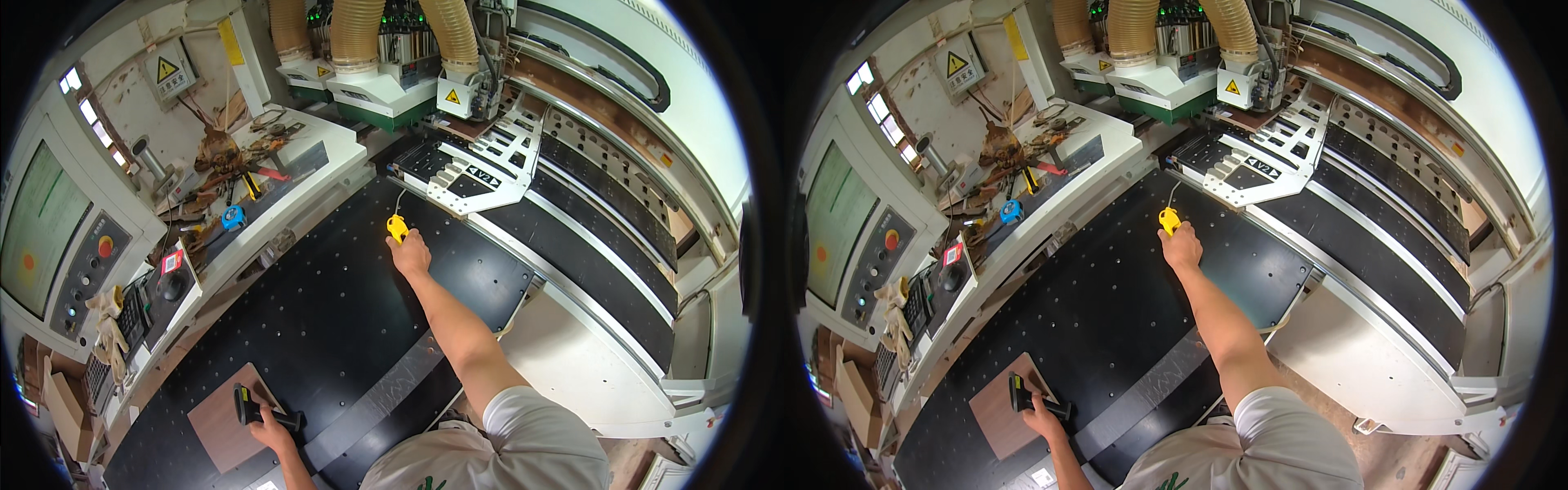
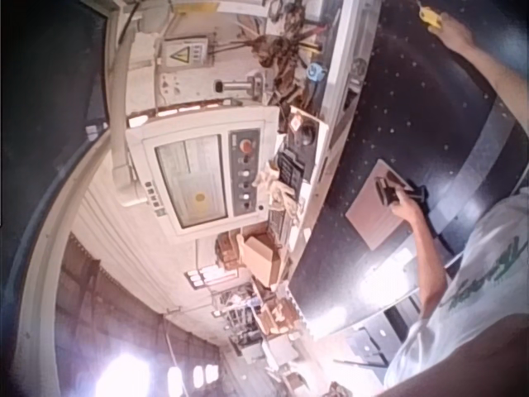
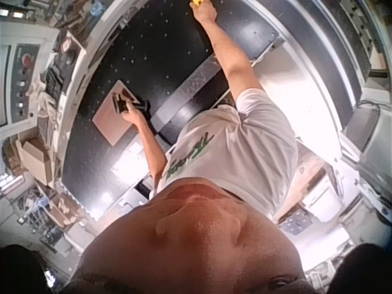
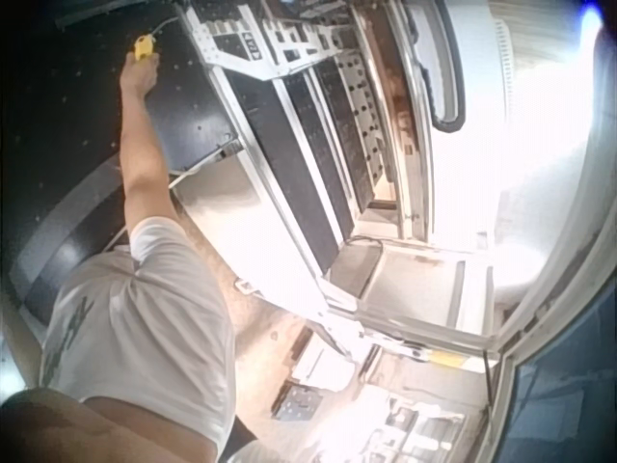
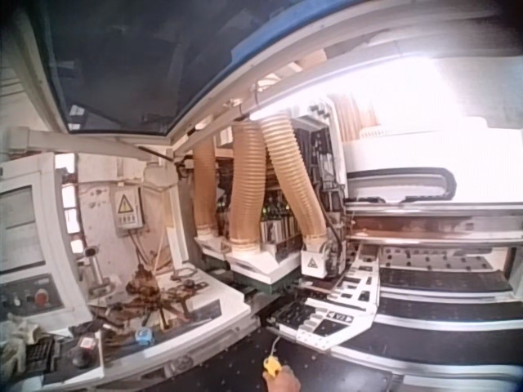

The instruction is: The person loads rectangular wood panels onto a CNC machine, uses a handheld scanner and a yellow tool to position and secure the panels, then waits while the machine cuts a circular shape. After the cut, the person removes the finished panel and stacks it with others.

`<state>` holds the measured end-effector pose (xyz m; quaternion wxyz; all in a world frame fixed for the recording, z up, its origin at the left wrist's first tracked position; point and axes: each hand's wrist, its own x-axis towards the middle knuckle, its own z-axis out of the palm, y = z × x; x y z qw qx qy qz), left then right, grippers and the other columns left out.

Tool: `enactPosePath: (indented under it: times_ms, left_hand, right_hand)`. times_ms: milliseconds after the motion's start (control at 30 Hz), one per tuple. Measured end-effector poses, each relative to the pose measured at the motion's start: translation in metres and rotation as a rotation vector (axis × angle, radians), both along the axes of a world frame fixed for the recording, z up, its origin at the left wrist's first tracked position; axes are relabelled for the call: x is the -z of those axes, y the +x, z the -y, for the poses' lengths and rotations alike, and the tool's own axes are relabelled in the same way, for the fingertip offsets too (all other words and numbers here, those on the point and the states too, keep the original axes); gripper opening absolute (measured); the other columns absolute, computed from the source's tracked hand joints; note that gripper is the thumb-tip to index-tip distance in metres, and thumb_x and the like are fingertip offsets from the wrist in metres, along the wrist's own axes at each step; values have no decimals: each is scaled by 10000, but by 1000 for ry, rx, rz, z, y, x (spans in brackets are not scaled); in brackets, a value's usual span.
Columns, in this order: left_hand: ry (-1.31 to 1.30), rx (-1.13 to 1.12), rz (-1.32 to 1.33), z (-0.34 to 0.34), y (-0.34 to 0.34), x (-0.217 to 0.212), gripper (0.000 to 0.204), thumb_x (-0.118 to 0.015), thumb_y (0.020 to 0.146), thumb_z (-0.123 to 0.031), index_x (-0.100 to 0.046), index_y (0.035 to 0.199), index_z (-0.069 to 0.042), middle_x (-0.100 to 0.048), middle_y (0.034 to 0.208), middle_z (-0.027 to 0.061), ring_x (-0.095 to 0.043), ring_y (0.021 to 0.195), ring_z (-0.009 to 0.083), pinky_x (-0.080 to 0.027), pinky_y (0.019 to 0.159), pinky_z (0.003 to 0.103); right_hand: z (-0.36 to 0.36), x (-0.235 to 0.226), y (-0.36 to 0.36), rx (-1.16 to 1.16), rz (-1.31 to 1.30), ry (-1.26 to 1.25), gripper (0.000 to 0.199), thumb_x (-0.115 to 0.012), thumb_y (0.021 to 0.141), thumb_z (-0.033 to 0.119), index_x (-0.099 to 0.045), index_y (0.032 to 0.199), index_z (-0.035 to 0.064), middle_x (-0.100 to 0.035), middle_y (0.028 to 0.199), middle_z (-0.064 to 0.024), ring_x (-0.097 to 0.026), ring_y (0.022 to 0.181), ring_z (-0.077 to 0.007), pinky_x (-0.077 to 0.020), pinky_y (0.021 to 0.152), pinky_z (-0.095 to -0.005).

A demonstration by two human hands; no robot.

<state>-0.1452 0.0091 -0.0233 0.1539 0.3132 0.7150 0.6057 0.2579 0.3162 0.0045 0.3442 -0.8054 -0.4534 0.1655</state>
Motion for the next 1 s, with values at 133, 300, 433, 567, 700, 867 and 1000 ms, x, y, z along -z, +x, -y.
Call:
enactPosePath:
  times_ms: [133,300,433,567,700,867,1000]
  left_hand:
    - [-39,-25,-7,-1,-1,1,350,-683,975,-272,-685,979,77,-688,843,62,-625,754,143,-499,683,317]
    - [-36,4,24,1,1,-4,326,-673,961,-227,-673,1009,95,-701,879,81,-624,806,168,-503,772,336]
    - [9,3,-12,0,2,-4,347,-689,968,-271,-683,974,76,-680,834,59,-613,741,143,-492,674,318]
    - [12,-9,-5,-1,2,-1,326,-683,970,-254,-683,981,72,-675,837,50,-611,743,136,-489,671,313]
    - [19,-1,10,-1,2,-2,307,-679,971,-239,-681,995,67,-673,846,43,-609,745,128,-488,674,305]
    - [-7,11,27,0,6,-11,303,-667,973,-221,-673,1026,77,-681,874,58,-612,776,141,-494,710,314]
    - [-17,22,50,1,9,-17,308,-655,971,-202,-666,1034,99,-696,902,84,-613,819,169,-500,776,338]
  right_hand:
    - [1,0,0,-7,-4,5,586,-745,941,500,-574,1196,1,-707,1235,-227,-693,1143,-421,-550,969,-516]
    - [2,-2,0,-21,6,-7,576,-732,957,468,-567,1239,-7,-692,1246,-243,-701,1117,-435,-558,970,-507]
    - [2,-3,1,-25,4,-11,582,-727,960,473,-565,1247,-7,-692,1244,-242,-699,1121,-436,-558,972,-505]
    - [1,-1,1,-16,-4,-11,595,-736,950,499,-570,1221,-4,-702,1252,-234,-687,1159,-421,-546,983,-516]
    - [1,-1,1,-13,1,-19,596,-735,952,497,-571,1231,-4,-700,1257,-234,-686,1162,-418,-546,986,-515]
    - [2,-5,1,-31,-5,-45,603,-730,961,472,-557,1286,-5,-682,1278,-230,-690,1153,-425,-555,993,-497]
    - [3,-6,1,-30,-8,-50,607,-731,961,472,-557,1291,-7,-681,1285,-231,-690,1156,-425,-554,994,-497]
